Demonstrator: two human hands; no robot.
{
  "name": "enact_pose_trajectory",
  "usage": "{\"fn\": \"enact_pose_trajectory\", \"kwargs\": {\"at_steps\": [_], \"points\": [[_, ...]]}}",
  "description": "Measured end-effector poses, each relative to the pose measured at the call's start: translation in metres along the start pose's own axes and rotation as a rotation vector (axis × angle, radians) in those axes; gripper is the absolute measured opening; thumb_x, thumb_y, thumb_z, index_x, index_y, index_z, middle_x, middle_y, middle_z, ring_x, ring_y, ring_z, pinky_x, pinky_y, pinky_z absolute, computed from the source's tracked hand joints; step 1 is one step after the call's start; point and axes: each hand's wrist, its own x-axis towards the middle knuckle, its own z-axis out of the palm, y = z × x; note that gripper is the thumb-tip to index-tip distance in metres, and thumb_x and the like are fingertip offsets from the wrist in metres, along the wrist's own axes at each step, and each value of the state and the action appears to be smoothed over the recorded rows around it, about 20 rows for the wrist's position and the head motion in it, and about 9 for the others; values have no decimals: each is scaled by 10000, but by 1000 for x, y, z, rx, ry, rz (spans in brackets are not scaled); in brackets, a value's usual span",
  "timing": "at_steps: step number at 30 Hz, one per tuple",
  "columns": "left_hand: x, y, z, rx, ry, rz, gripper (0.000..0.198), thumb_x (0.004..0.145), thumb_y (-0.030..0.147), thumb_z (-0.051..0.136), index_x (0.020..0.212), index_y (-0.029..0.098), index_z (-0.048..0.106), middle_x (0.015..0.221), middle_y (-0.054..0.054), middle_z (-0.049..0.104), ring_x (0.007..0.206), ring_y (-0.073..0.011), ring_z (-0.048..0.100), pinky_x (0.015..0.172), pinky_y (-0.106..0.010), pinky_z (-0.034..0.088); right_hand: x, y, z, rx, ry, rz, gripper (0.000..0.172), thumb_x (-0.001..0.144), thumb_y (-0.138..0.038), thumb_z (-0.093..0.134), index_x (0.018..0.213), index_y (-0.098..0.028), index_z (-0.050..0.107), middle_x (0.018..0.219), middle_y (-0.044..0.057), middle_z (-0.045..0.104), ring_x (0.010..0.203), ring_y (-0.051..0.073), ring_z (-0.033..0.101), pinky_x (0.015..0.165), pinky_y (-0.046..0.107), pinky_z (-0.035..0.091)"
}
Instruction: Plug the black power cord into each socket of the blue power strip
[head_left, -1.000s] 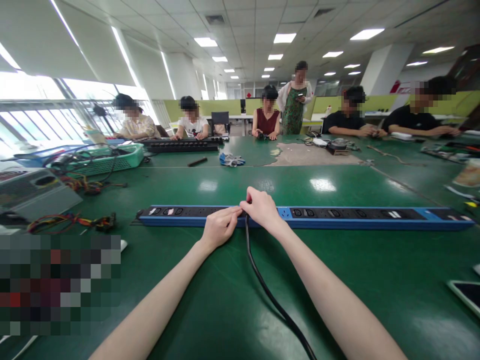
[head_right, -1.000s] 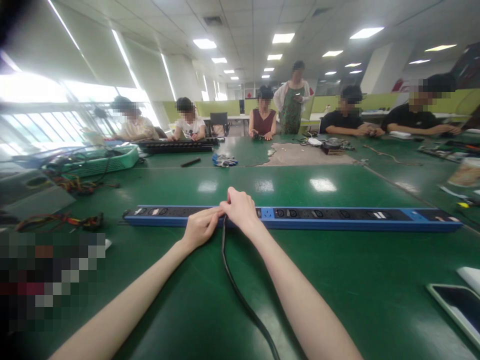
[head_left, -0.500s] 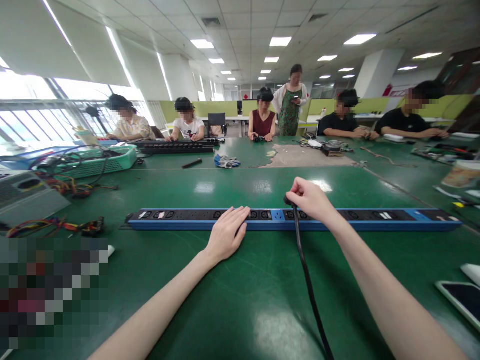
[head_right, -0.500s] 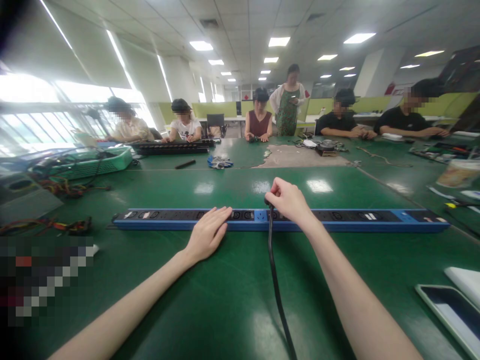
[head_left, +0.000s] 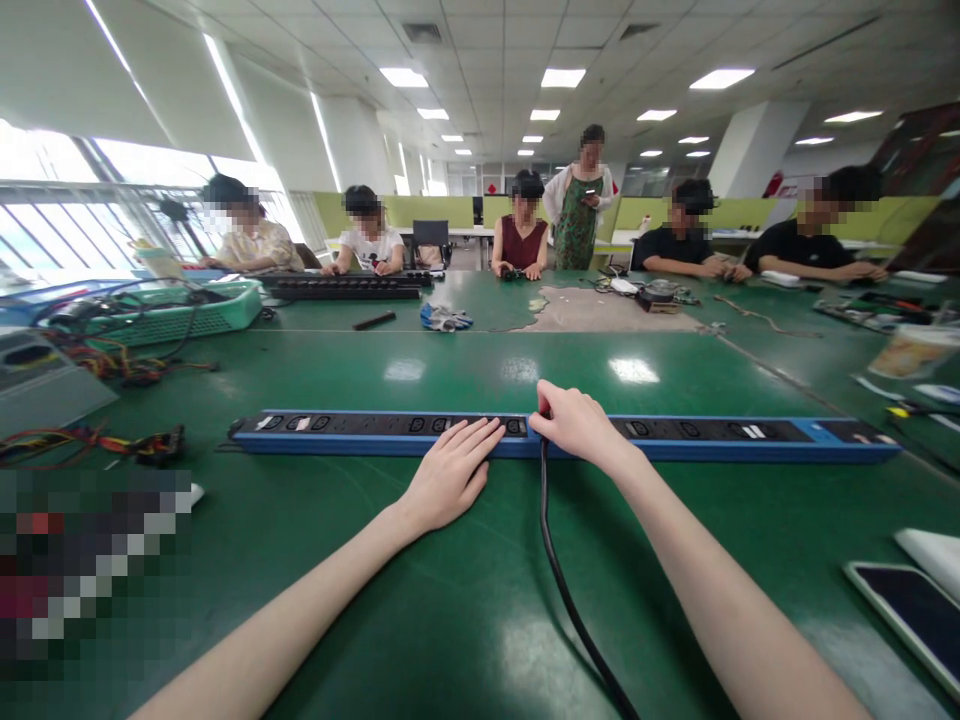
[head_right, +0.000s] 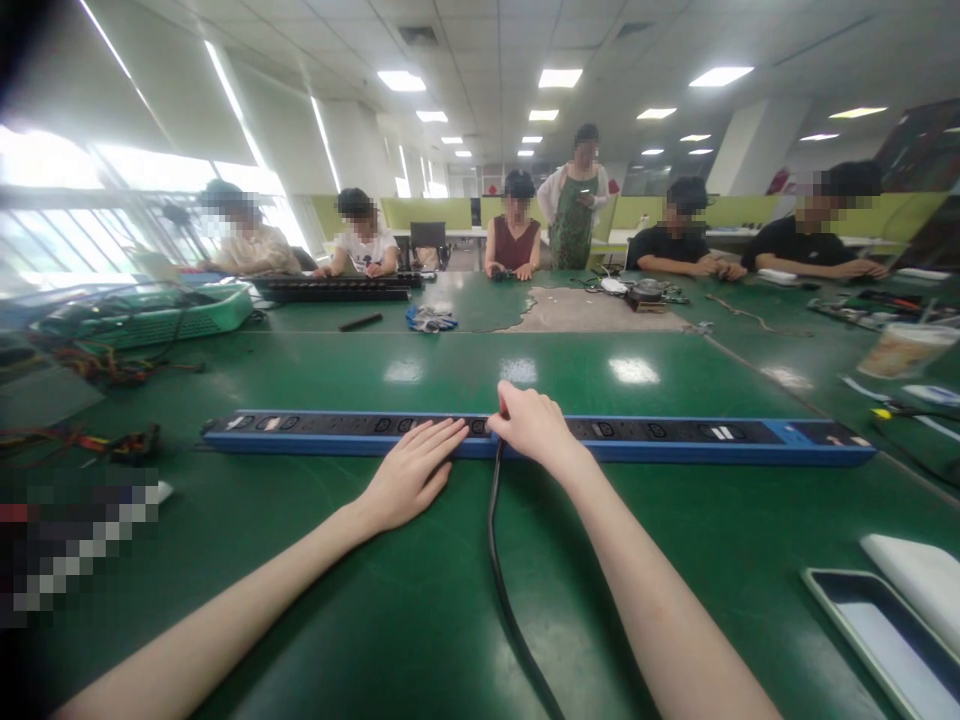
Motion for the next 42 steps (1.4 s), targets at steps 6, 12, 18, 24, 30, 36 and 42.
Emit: {"fn": "enact_pose_trajectory", "kwargs": {"at_steps": [6, 12, 18, 24, 30, 36, 42], "points": [[0, 1, 1, 2, -7, -1, 678, 983, 133, 440, 1630, 297, 325, 1655, -9, 370, 1531, -218, 351, 1288, -475, 275, 5, 3, 15, 98, -3, 57, 179, 925, -394, 562, 979, -224, 578, 868, 29, 688, 803, 176, 609, 691, 247, 319], [-1, 1, 3, 13, -4, -5, 685, 978, 135, 445, 1631, 303, 323, 1654, -6, 371, 1526, -217, 361, 1285, -472, 277, -2, -4, 16, 47, 29, 107, 194, 943, -427, 533, 1010, -250, 578, 903, 27, 696, 828, 202, 635, 706, 264, 335], [4, 20, 7, 57, 46, -71, 661, 992, 191, 461, 1631, 289, 324, 1645, -34, 390, 1513, -246, 385, 1281, -508, 265, -10, -3, 13, 95, 18, 99, 196, 966, -397, 476, 1052, -247, 568, 899, 29, 694, 818, 192, 641, 678, 260, 320], [33, 57, 31, 100, 74, -143, 668, 968, 225, 499, 1616, 200, 338, 1638, -96, 400, 1523, -260, 362, 1297, -504, 208, -11, 0, 7, 101, 16, 81, 189, 955, -416, 495, 1036, -261, 567, 900, 16, 694, 824, 191, 649, 681, 258, 335], [57, 69, 60, 126, 155, -227, 785, 889, 278, 586, 1612, 134, 315, 1587, -178, 457, 1498, -359, 386, 1265, -595, 201, -16, -2, 4, 57, 32, 105, 271, 979, -489, 471, 1055, -260, 595, 907, 43, 696, 853, 216, 665, 729, 284, 383], [57, 68, 57, 109, 171, -203, 808, 858, 205, 585, 1616, 175, 306, 1602, -138, 447, 1492, -344, 401, 1267, -579, 224, -8, 6, -12, 215, 102, 145, 223, 934, -434, 516, 1017, -247, 605, 879, 24, 691, 795, 177, 622, 691, 255, 365], [59, 69, 58, 123, 151, -222, 774, 901, 215, 552, 1629, 179, 292, 1624, -123, 417, 1503, -317, 387, 1273, -548, 237, -20, 50, -80, 304, 314, 85, 255, 929, -443, 510, 1030, -226, 596, 867, 26, 686, 756, 156, 584, 677, 254, 368]]}}
